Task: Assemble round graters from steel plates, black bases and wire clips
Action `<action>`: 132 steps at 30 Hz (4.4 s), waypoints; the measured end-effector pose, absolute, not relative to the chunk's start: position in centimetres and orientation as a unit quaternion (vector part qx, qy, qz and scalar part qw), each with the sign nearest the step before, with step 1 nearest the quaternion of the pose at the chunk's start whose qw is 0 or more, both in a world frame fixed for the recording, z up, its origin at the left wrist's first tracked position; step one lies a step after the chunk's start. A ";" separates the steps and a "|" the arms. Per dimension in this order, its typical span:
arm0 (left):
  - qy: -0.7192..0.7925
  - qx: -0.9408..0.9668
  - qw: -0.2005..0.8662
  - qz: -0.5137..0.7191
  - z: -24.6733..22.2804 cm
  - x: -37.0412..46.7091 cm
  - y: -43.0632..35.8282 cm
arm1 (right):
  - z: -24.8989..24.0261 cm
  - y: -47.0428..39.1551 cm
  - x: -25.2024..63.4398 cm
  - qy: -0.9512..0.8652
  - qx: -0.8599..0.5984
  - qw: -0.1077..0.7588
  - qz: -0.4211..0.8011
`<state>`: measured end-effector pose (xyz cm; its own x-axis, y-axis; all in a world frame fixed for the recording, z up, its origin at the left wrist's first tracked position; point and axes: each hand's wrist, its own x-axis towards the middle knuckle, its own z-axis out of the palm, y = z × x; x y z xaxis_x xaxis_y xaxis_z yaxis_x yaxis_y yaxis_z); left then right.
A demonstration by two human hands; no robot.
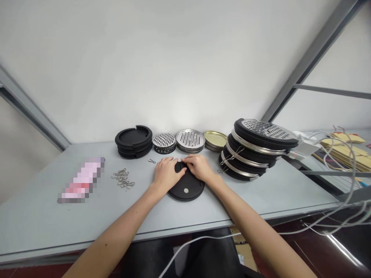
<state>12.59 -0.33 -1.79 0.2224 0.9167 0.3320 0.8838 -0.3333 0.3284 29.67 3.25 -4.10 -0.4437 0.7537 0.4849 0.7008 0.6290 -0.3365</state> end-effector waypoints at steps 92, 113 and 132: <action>0.583 0.772 0.072 0.245 -2.5 14.2 0.6 | -3.7 3.5 29.3 -0.867 -0.407 0.283 0.043; 0.606 0.771 0.061 0.185 -2.0 14.8 -0.2 | -3.5 3.4 29.1 -0.873 -0.409 0.262 0.035; 0.579 0.766 0.121 0.252 -2.5 14.0 0.7 | -3.9 3.7 30.0 -0.784 -0.473 0.355 0.189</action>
